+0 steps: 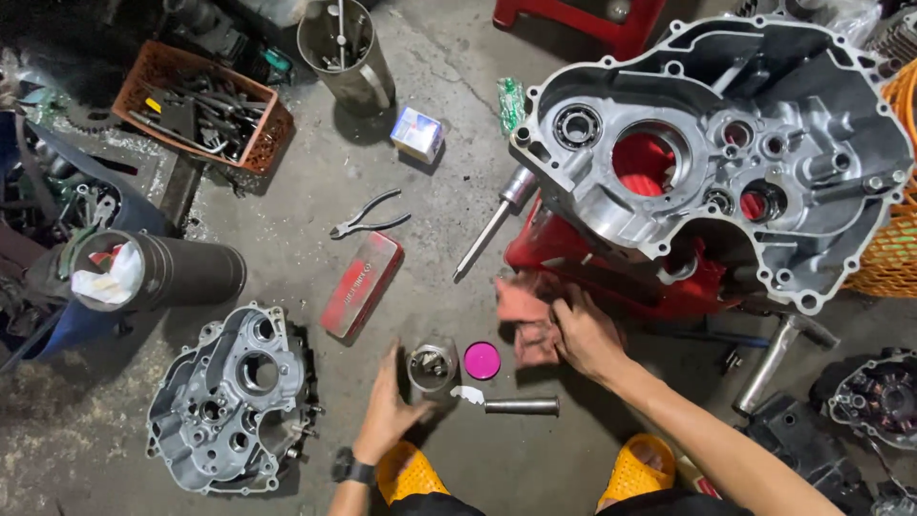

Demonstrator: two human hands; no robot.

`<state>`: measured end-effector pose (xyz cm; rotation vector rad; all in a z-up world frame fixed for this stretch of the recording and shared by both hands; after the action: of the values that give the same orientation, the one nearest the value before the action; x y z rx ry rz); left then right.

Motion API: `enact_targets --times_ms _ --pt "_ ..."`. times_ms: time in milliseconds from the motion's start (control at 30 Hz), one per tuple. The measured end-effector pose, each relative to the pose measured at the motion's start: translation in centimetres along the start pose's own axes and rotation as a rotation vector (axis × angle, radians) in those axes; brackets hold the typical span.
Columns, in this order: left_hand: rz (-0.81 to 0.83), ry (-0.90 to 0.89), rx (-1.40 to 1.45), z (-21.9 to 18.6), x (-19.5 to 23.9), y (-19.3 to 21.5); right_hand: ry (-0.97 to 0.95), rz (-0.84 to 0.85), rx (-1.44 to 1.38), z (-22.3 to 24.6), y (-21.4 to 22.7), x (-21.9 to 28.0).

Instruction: The person sits on the floor of a motorcycle repair workshop and fits bushings and bearings into an aluminum engine crankcase. They pick sockets from a red toolbox, place a bearing in the casing bore, and drive it in using a long socket driver, repeating for several bores and wiping parts with a rag.

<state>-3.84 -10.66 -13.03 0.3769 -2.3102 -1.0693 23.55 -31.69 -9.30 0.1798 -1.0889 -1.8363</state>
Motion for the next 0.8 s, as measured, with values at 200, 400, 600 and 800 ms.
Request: enact_targets --times_ms 200,400,600,800 --pt "-0.325 -0.022 0.382 -1.4 -1.2 -3.8 0.183 -0.049 0.539 4.2 -1.2 -0.6" --pt "-0.512 -0.111 0.325 -5.7 -2.0 1.9 -0.174 -0.034 -0.679 7.7 0.0 1.3" --pt "-0.090 -0.492 -0.494 -21.2 -3.2 9.8 0.030 -0.359 -0.917 4.7 -4.4 0.1" --pt "0.118 -0.490 -1.534 -26.1 -5.0 2.8 -0.653 -0.157 -2.153 1.2 -11.0 -0.8"
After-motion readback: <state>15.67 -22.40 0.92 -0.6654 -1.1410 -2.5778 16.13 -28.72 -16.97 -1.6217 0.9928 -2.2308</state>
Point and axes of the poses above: each hand's wrist, its own x-axis away from the middle knuckle, its own y-axis out of the back of the hand, z = x × y, the point moved 5 cm from there along -x, towards the middle knuckle, and after that the axes turned 13 degrees about -x, right-handed, at the moved point
